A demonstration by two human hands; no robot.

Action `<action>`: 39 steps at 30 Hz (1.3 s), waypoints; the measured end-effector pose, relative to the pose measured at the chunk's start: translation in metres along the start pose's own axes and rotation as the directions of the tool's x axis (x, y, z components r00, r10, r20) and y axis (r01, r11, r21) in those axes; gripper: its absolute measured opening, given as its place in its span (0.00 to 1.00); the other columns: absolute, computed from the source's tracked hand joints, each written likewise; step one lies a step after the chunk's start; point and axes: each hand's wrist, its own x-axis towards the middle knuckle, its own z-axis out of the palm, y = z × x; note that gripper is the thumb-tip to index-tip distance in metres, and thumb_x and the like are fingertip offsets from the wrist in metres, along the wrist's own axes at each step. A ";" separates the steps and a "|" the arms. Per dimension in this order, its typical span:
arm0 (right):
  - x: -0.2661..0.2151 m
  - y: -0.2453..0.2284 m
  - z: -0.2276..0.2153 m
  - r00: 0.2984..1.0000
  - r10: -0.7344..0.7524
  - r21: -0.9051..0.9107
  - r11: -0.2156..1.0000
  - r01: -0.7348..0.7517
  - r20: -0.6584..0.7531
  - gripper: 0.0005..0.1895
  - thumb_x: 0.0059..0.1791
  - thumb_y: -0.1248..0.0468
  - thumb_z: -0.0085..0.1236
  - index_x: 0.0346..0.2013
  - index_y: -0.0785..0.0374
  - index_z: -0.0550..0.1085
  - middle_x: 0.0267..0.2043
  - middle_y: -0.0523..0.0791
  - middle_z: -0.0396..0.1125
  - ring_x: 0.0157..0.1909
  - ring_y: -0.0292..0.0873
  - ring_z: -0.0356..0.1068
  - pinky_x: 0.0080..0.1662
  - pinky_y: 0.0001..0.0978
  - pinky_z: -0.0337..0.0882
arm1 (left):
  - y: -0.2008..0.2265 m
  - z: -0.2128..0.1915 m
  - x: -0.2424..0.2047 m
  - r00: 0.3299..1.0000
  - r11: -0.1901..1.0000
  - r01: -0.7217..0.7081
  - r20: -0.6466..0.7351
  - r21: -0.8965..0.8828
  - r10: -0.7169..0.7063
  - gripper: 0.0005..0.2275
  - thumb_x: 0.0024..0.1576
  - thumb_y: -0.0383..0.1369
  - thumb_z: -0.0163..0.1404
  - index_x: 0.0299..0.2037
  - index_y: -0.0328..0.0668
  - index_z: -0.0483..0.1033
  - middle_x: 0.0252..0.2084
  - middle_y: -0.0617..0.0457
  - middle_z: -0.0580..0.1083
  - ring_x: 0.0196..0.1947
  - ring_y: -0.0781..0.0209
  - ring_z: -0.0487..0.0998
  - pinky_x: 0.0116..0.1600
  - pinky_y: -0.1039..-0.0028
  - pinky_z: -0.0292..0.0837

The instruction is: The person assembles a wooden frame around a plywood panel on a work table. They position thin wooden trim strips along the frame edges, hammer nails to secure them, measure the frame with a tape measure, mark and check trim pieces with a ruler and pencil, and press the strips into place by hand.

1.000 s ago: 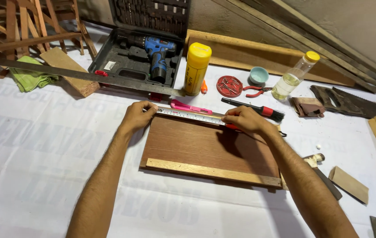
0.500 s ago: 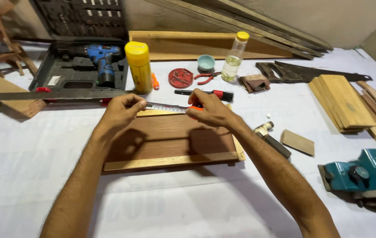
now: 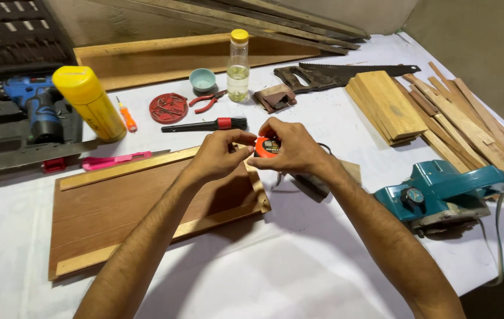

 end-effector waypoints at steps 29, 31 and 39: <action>0.016 0.114 -0.005 0.968 -0.027 -0.220 0.975 -0.029 -0.249 0.24 0.47 0.52 0.70 0.48 0.64 0.75 0.48 0.52 0.72 0.56 0.54 0.69 0.56 0.47 0.70 | -0.027 0.032 0.070 0.988 0.985 -0.109 -0.091 0.136 0.122 0.13 0.57 0.31 0.57 0.49 0.34 0.79 0.47 0.42 0.81 0.48 0.51 0.82 0.55 0.64 0.77; 0.025 0.090 -0.001 0.963 -0.113 -0.211 0.976 0.061 -0.245 0.22 0.47 0.54 0.70 0.47 0.65 0.75 0.47 0.50 0.73 0.54 0.53 0.71 0.55 0.47 0.71 | -0.026 0.008 0.051 0.988 0.985 -0.076 -0.125 0.153 0.096 0.13 0.57 0.32 0.57 0.50 0.35 0.79 0.46 0.43 0.80 0.47 0.52 0.83 0.54 0.64 0.78; 0.076 0.007 0.063 0.941 -0.297 -0.141 0.951 0.276 -0.162 0.20 0.46 0.57 0.70 0.46 0.65 0.75 0.47 0.50 0.74 0.49 0.51 0.75 0.50 0.42 0.74 | -0.052 -0.083 -0.052 0.925 0.968 -0.031 -0.359 0.250 0.122 0.12 0.56 0.31 0.58 0.47 0.34 0.80 0.45 0.43 0.81 0.47 0.51 0.83 0.55 0.64 0.77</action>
